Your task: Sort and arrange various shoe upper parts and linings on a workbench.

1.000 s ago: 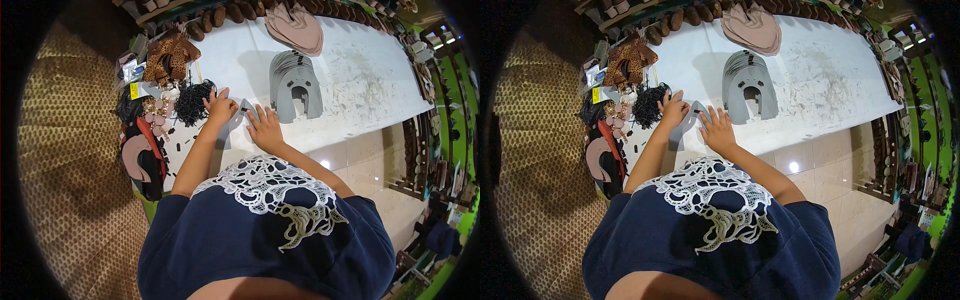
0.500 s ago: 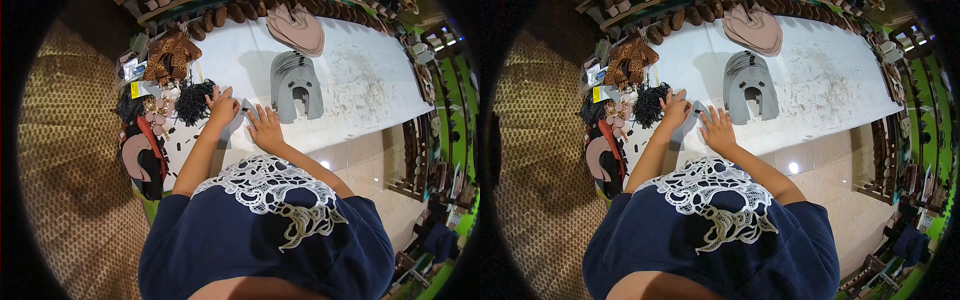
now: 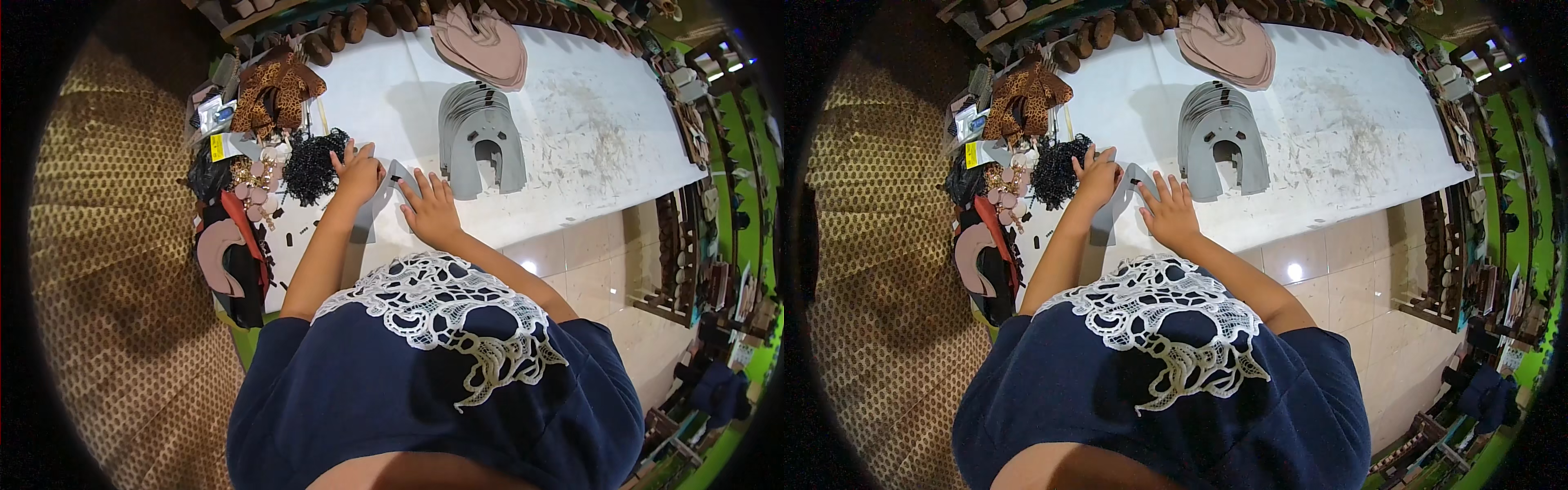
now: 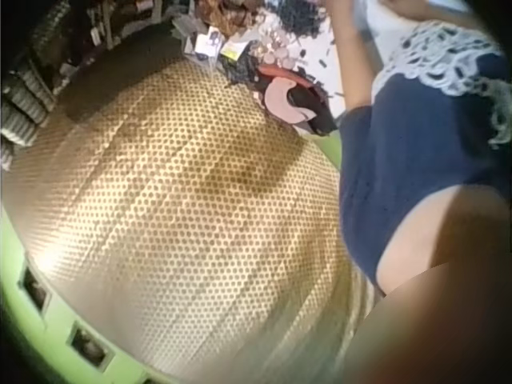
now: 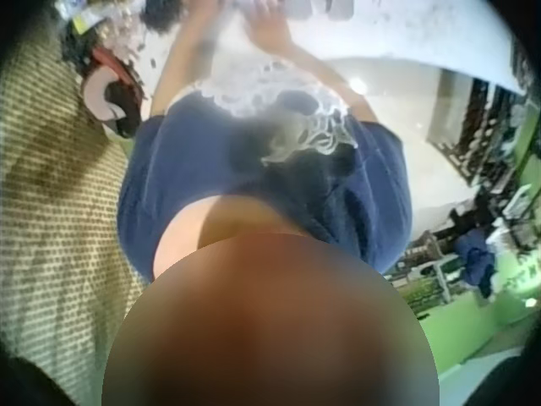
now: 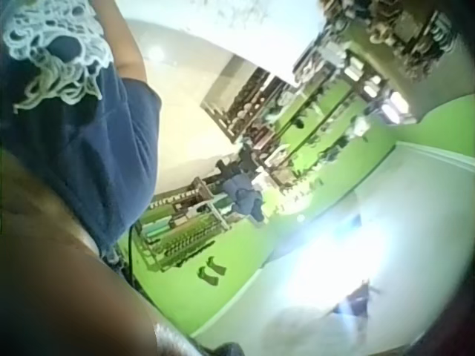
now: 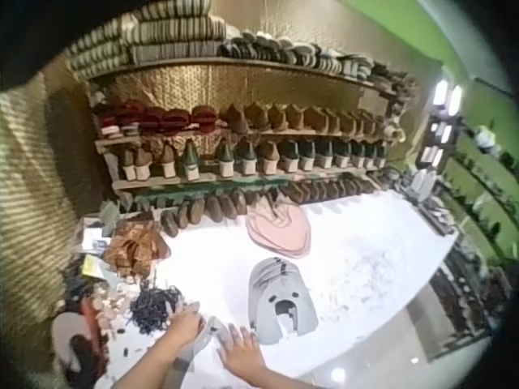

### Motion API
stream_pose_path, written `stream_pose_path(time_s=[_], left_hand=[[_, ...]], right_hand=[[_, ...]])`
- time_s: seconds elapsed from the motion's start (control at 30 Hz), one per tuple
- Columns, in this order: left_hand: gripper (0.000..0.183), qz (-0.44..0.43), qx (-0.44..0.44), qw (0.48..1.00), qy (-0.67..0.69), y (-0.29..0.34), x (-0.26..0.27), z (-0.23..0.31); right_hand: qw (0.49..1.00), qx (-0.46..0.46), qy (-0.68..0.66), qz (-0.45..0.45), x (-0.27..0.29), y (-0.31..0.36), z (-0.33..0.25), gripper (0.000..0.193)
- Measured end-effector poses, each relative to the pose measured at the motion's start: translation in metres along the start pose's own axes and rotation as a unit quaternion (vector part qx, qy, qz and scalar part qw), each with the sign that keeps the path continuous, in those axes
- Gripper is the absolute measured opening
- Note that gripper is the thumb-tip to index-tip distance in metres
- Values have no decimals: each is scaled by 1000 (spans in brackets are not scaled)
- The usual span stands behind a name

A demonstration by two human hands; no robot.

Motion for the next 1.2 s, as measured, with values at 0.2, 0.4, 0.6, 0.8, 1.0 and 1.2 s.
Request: stream_pose_path(time_s=[0.2,0.4,0.6,0.8,1.0,1.2], left_hand=[[12,-14,16,1000,-18,0,5,2],[41,-79,111,984,115,-3,0,-11],[53,-215,126,968,22,2,-2,14],[44,-214,159,961,73,-3,-30,-14],[42,-205,152,965,64,-5,-26,-15],[29,-1,96,993,-69,10,23,4]], right_hand=[[1000,-1,1,-7,-2,0,1,48],[1000,2,1,-13,-4,0,-1,47],[1000,-8,8,-21,-4,1,4,47],[1000,-4,2,-11,-3,1,2,48],[1000,-2,5,-15,-5,0,-1,48],[1000,-7,14,-8,-2,0,0,48]])
Point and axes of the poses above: each hand's wrist, its own y-axis away from the middle knuckle, its own x-axis out of the back of the hand, z = x × y, the point moved 9 cm from there along -y, towards the middle knuckle, and after that the axes turned 5 degrees about -z, right-handed, at the moved point
